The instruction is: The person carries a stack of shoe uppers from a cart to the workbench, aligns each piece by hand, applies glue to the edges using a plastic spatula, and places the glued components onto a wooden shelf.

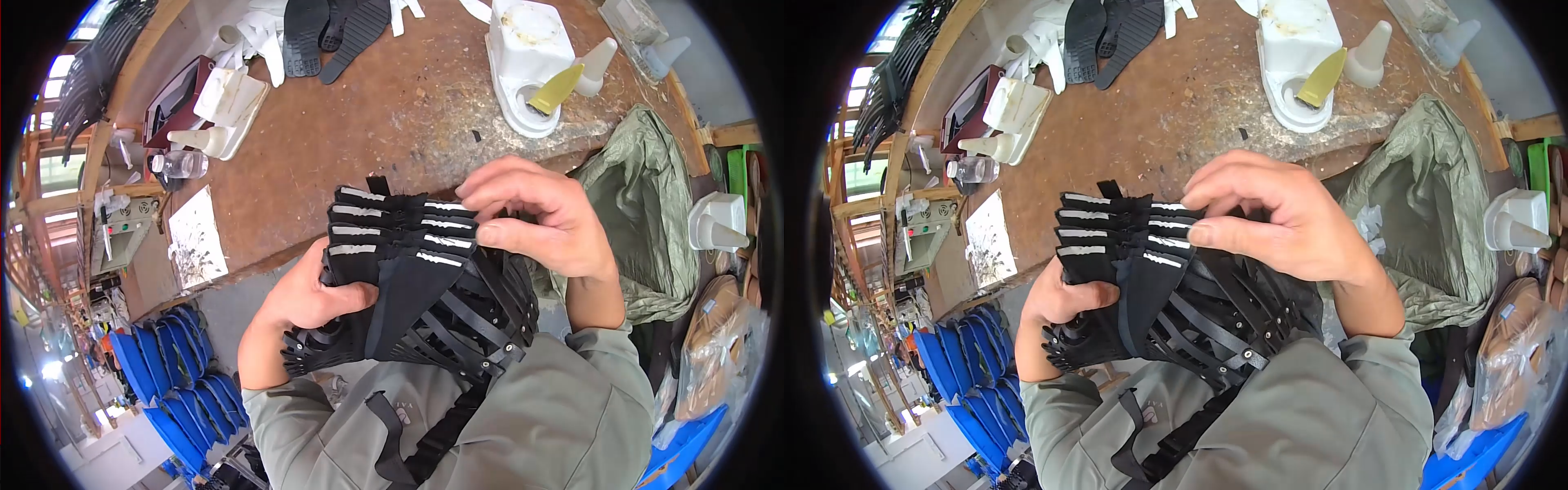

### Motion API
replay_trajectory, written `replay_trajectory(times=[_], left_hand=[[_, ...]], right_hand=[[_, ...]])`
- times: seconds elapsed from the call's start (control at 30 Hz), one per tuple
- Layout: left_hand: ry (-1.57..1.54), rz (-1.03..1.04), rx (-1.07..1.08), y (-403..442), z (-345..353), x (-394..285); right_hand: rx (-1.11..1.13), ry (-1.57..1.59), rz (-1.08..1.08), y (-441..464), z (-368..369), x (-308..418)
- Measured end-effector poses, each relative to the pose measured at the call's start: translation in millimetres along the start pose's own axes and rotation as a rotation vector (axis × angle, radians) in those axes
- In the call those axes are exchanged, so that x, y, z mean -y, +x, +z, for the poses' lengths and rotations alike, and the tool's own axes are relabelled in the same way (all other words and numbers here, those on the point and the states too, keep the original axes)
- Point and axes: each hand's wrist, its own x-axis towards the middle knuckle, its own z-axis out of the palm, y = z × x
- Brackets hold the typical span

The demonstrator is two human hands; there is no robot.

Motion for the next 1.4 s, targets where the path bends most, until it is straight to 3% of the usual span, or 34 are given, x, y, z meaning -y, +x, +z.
replay_trajectory(times=[0.07,0.2,0.3,0.33,0.47,0.5,0.53,0.6,0.63,0.67,0.7,0.77,0.83,0.93,0.97,1.07,1.1,1.2,1.3,1.33,1.4], left_hand=[[0.029,0.004,0.005,-1,0,2],[0.003,0.010,0.009,1,1,4],[-0.045,-0.035,-0.025,5,-1,3],[-0.065,-0.048,-0.035,8,-5,8],[-0.060,0.009,-0.104,19,-14,13],[-0.062,0.003,-0.077,21,-16,14],[-0.061,-0.009,-0.049,24,-17,16],[-0.048,-0.040,0.034,33,-17,16],[-0.037,-0.061,0.085,39,-15,14],[-0.025,-0.087,0.133,42,-15,14],[-0.003,-0.095,0.163,46,-18,21],[-0.003,-0.094,0.227,50,-18,18],[0.028,-0.054,0.315,58,-16,14],[0.104,-0.056,0.412,68,-14,3],[0.091,-0.120,0.439,68,-14,-3],[0.143,-0.152,0.475,69,-21,-14],[0.158,-0.139,0.506,71,-27,-8],[0.151,-0.146,0.503,75,-30,-16],[0.134,-0.174,0.514,86,-29,-13],[0.136,-0.192,0.511,89,-30,-13],[0.160,-0.226,0.510,93,-32,-9]], right_hand=[[0.056,-0.214,0.001,3,-2,3],[0.033,0.075,0.222,-1,1,-6],[0.012,0.157,0.201,-3,1,-16],[0.112,-0.118,0.085,-7,-8,-25],[-0.009,-0.073,0.192,-31,-17,-69],[-0.032,0.083,0.432,-35,-20,-78],[0.031,0.058,0.448,-41,-23,-100],[0.255,-0.399,0.256,-44,-26,-111],[0.251,-0.581,0.253,-45,-35,-102],[0.058,-0.645,0.206,-41,-49,-90],[-0.363,-0.405,0.393,-36,-55,-75],[-0.830,-0.345,0.210,-13,-90,-39],[-0.932,-0.753,0.058,9,-124,-30],[-0.668,-0.894,0.110,37,-150,-46],[-0.543,-0.680,0.113,38,-147,-50],[-0.519,-1.057,0.196,38,-125,-9],[-0.562,-1.041,0.146,31,-130,-2],[-0.754,-0.522,-0.151,27,-115,26],[-0.671,-0.611,-0.107,18,-120,8],[-0.502,-0.894,-0.124,15,-131,-1],[-0.374,-1.018,-0.170,15,-132,-26]])
